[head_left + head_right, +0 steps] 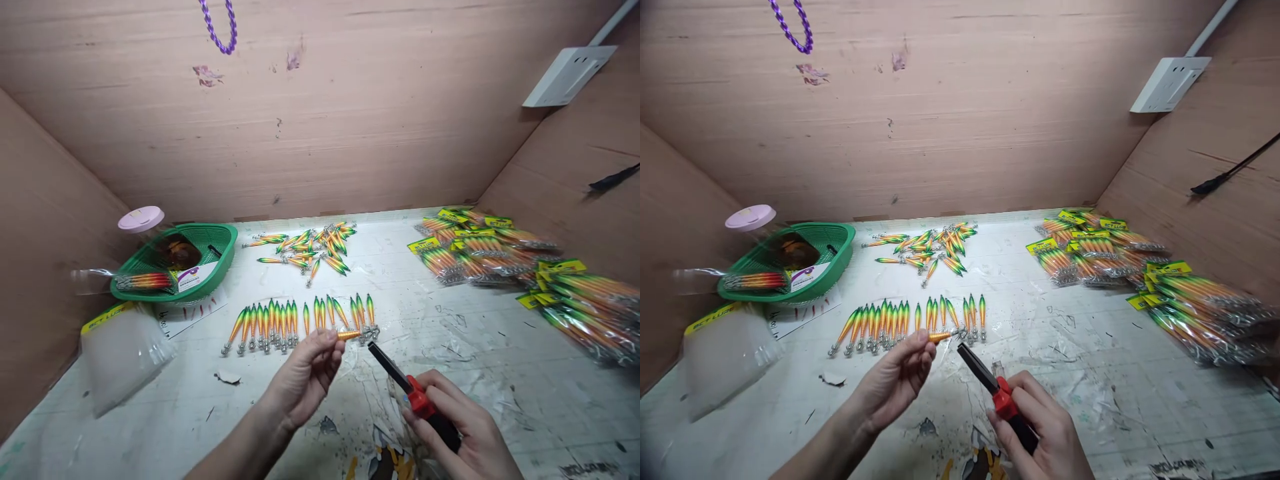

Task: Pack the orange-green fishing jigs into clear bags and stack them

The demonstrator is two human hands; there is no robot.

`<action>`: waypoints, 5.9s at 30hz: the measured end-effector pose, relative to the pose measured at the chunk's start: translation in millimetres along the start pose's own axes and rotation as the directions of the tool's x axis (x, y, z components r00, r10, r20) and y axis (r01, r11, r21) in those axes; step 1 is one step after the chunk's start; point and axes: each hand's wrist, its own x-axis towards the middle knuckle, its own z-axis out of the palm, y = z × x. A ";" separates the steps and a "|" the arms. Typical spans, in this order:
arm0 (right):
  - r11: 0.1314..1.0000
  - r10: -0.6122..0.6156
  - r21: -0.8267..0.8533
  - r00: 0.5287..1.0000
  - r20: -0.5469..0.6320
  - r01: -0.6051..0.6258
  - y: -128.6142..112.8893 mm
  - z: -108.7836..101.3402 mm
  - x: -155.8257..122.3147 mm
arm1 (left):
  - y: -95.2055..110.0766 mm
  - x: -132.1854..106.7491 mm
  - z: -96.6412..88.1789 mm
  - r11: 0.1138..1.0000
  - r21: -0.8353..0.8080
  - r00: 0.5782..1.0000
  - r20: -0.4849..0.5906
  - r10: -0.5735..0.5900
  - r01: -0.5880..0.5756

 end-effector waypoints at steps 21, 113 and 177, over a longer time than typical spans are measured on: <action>0.993 -0.090 -0.075 0.994 0.064 0.095 -25.5 -7.8 7.8 | -36.1 -22.7 -32.7 0.629 0.583 0.857 0.382 0.346 -0.514; 0.998 -0.040 0.032 0.963 -0.268 0.050 -18.0 31.4 -17.2 | -21.1 -27.2 -16.7 0.749 0.430 0.835 0.465 0.294 -0.504; 0.999 -0.034 0.016 0.988 0.154 0.032 -30.0 -3.9 2.3 | -25.5 -34.0 -30.1 0.035 0.662 0.566 0.612 0.553 -0.749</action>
